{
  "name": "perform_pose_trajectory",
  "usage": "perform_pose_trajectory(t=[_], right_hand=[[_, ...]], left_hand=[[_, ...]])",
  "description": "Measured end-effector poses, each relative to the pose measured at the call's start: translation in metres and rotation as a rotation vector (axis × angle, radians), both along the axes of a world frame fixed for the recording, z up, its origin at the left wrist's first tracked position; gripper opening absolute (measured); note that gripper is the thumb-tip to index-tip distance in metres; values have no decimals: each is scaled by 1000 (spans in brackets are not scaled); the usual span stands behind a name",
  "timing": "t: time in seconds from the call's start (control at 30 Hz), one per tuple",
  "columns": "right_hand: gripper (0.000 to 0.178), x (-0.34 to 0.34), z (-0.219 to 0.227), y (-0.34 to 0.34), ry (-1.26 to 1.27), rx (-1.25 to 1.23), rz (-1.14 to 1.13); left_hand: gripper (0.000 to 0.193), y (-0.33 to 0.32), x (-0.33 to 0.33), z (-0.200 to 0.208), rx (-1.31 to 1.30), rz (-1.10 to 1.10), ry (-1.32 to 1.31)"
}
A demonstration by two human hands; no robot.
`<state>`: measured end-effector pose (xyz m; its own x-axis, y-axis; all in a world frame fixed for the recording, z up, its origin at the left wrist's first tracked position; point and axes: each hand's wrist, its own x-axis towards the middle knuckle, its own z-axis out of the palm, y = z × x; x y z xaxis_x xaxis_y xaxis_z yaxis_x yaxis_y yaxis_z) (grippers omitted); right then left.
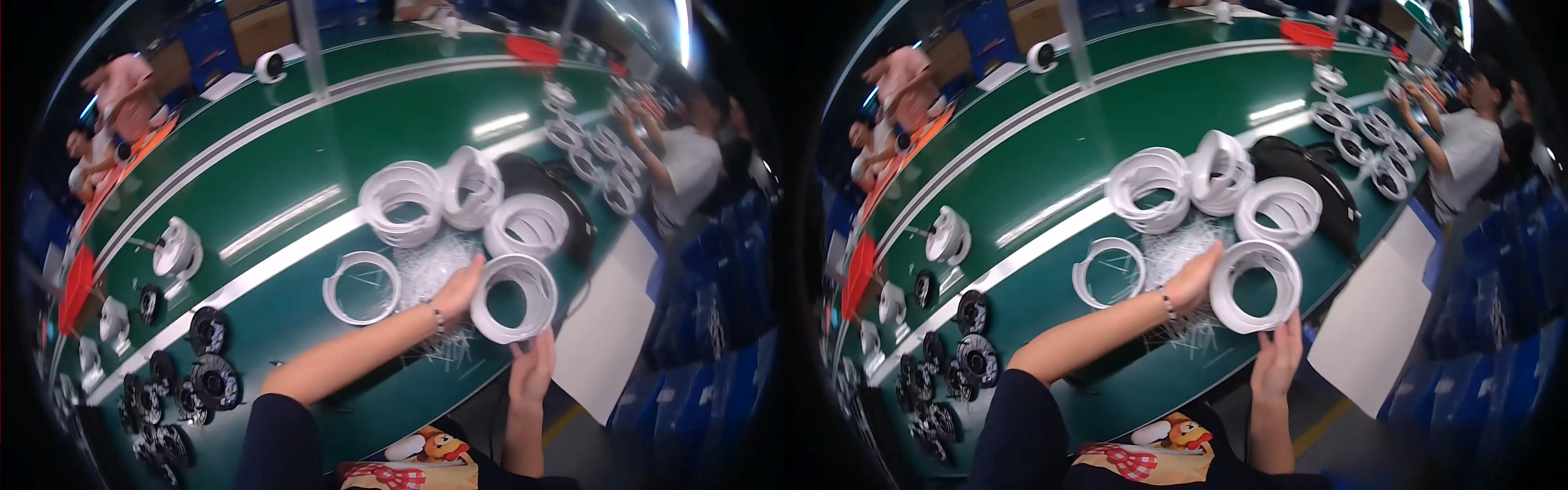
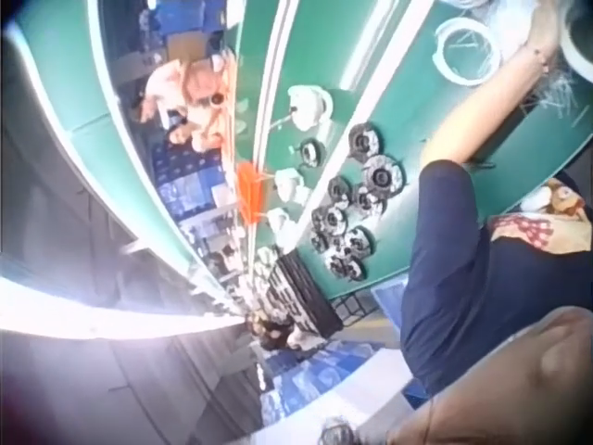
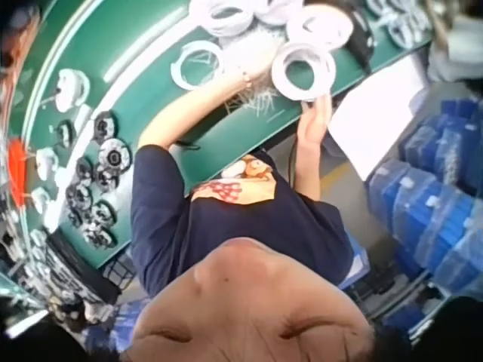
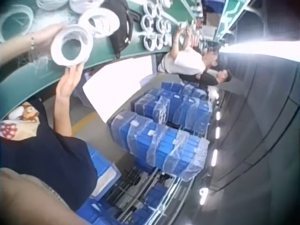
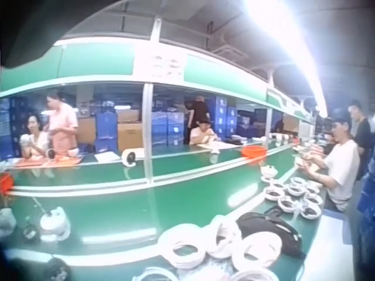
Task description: Assemble circular components by inserting internal parts and trimming wires on a factory production line.
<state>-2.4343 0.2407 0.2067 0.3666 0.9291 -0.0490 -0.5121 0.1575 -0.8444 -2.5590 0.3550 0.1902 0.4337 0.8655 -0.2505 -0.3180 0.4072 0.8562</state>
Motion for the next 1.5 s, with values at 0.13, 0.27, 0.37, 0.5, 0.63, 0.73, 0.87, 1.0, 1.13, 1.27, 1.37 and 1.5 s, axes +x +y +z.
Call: perform_pose_trajectory(t=[0.13, 0.27, 0.37, 0.5, 0.63, 0.73, 0.87, 1.0, 1.13, 1.27, 1.37, 1.5], right_hand=[[51, 11, -17, -7, -433, 15, -202], [56, -23, 12, -14, -834, 208, -463], [54, -60, 35, -11, -1176, 508, -444], [39, -117, 50, 3, -1622, 867, 353], [48, -162, 41, 17, -1688, 991, 553], [87, -210, 44, -6, -1780, 881, 967], [95, -225, 27, -17, -2179, 734, 1120], [75, -209, 23, -9, -2068, 670, 1132], [54, -219, 28, 0, -1986, 645, 919], [45, -265, 51, 37, -1698, 650, 729], [53, -327, 68, 72, -1475, 771, 653], [51, -390, 56, 113, -1775, 637, 552]], left_hand=[[57, -16, -18, 36, 6, 1, 37], [48, -44, -98, 72, 98, 105, 44], [31, -66, -188, 95, 485, 305, 353], [21, -95, -320, 90, 382, 745, 472], [17, -117, -431, 63, 323, 1034, 740], [16, -118, -482, 47, 293, 1159, 798], [15, -95, -515, 28, 330, 1201, 778], [18, -65, -522, 30, 662, 1166, 956], [24, -41, -539, 29, 1086, 744, 1395], [11, -33, -547, 36, 915, 503, 1557], [11, -16, -544, 32, 907, 497, 1584], [16, -1, -536, 34, 675, 762, 1375]])
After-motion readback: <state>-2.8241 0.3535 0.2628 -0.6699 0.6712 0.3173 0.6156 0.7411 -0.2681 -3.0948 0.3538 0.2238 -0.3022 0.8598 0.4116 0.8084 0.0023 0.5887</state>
